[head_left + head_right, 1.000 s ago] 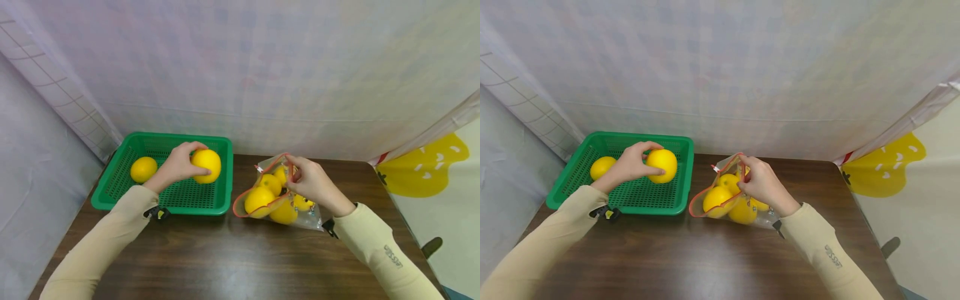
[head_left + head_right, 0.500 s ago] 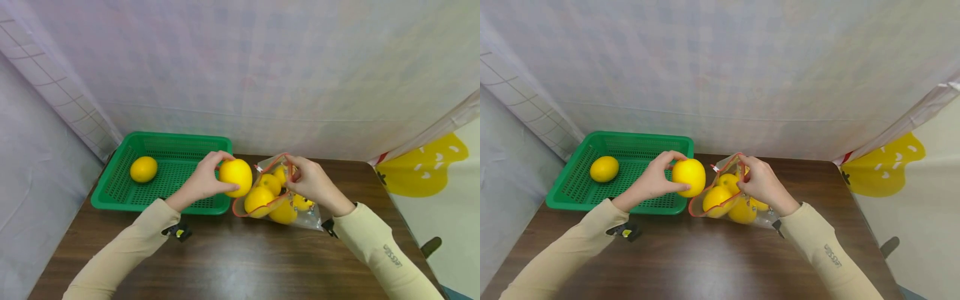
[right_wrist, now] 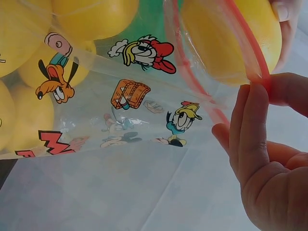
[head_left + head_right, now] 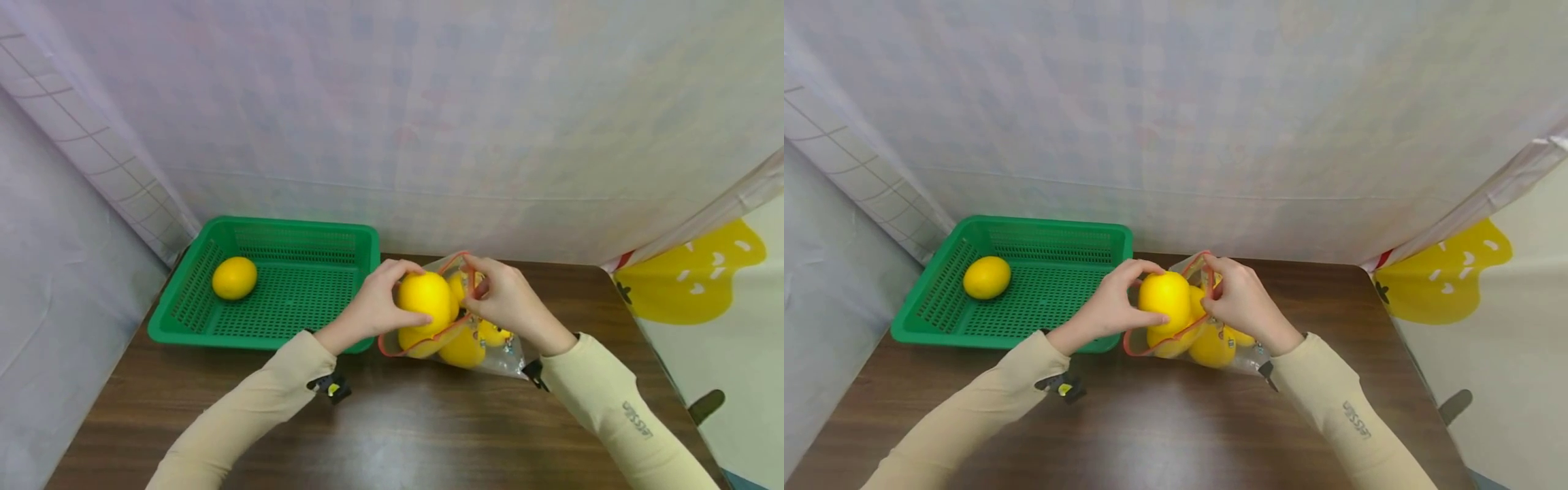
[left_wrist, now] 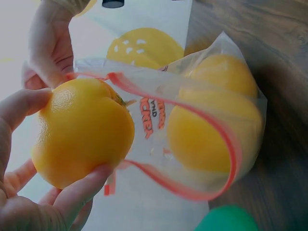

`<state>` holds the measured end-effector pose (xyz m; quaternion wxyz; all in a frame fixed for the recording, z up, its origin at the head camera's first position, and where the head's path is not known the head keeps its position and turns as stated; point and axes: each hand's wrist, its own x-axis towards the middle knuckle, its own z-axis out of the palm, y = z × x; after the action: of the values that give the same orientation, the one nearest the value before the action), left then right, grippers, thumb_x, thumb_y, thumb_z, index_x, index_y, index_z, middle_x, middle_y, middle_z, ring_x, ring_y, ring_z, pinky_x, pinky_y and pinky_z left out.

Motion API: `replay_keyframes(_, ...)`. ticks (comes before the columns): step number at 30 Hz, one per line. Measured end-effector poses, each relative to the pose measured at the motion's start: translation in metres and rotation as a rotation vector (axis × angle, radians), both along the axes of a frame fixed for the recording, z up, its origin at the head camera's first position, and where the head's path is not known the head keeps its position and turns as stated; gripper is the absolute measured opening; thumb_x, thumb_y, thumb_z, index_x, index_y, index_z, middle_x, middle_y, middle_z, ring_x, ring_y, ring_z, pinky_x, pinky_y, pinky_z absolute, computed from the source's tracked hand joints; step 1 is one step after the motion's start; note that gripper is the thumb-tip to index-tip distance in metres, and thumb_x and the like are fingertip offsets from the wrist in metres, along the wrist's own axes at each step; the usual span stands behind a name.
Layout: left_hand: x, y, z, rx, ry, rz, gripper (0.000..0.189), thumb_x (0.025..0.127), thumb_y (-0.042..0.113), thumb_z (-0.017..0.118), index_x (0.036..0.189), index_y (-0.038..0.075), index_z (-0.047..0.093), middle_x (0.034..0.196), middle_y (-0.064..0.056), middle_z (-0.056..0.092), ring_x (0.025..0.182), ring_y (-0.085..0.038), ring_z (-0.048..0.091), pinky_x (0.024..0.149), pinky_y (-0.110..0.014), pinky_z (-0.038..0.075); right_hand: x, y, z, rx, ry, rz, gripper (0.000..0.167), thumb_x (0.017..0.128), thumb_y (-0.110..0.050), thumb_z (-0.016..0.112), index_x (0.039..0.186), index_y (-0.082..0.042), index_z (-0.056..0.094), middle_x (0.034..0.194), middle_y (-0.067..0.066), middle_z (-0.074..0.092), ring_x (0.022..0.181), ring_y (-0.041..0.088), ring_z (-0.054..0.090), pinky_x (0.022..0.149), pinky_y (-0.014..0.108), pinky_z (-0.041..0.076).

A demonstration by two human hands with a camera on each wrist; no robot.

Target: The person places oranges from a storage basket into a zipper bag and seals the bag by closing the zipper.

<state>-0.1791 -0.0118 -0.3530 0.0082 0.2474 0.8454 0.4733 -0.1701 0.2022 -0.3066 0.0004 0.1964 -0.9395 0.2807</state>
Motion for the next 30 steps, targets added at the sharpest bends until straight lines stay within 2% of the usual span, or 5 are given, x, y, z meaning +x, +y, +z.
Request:
replay_keyframes(5,-0.001,0.011,-0.003,0.004,0.002,-0.012,0.059,0.066,0.029,0.08,0.118,0.017,0.054,0.118,-0.005,0.047,0.098,-0.018,0.05,0.079,-0.033,0.048,0.0,-0.002,0.001,-0.005,0.011,0.005,0.062,0.073,0.003,0.064,0.131,0.009,0.042,0.102,0.019,0.06,0.059,0.011,0.057,0.048,0.021,0.047)
replay_keyframes(15,-0.005,0.03,-0.008,-0.041,0.017,-0.044,0.061,0.07,0.033,0.078,0.123,0.016,0.055,0.119,-0.004,0.049,0.097,-0.016,0.052,0.075,-0.024,0.049,0.001,-0.003,0.001,-0.008,0.0,-0.007,0.062,0.073,0.002,0.064,0.13,0.009,0.042,0.088,0.015,0.06,0.057,0.011,0.055,0.047,0.023,0.047)
replay_keyframes(19,-0.007,0.033,-0.01,-0.02,-0.001,-0.051,0.062,0.071,0.03,0.077,0.126,0.013,0.054,0.119,-0.006,0.052,0.1,-0.018,0.054,0.081,-0.028,0.05,0.002,-0.003,0.001,-0.001,0.006,-0.018,0.061,0.073,0.002,0.065,0.129,0.009,0.043,0.083,0.013,0.059,0.056,0.011,0.054,0.046,0.023,0.046)
replay_keyframes(24,-0.01,0.03,-0.004,0.019,-0.062,-0.051,0.058,0.073,0.024,0.076,0.126,0.012,0.054,0.12,-0.008,0.054,0.104,-0.024,0.057,0.086,-0.037,0.049,0.0,-0.002,0.001,0.0,0.007,-0.017,0.06,0.073,0.001,0.066,0.129,0.009,0.044,0.081,0.011,0.058,0.056,0.011,0.055,0.047,0.023,0.047)
replay_keyframes(30,-0.015,0.008,0.009,-0.026,-0.067,-0.022,0.056,0.075,0.024,0.074,0.127,0.016,0.054,0.124,-0.008,0.052,0.109,-0.025,0.053,0.082,-0.032,0.05,-0.001,0.002,0.004,0.013,-0.005,-0.052,0.061,0.074,0.0,0.065,0.13,0.008,0.043,0.068,0.006,0.06,0.053,0.012,0.052,0.046,0.025,0.045)
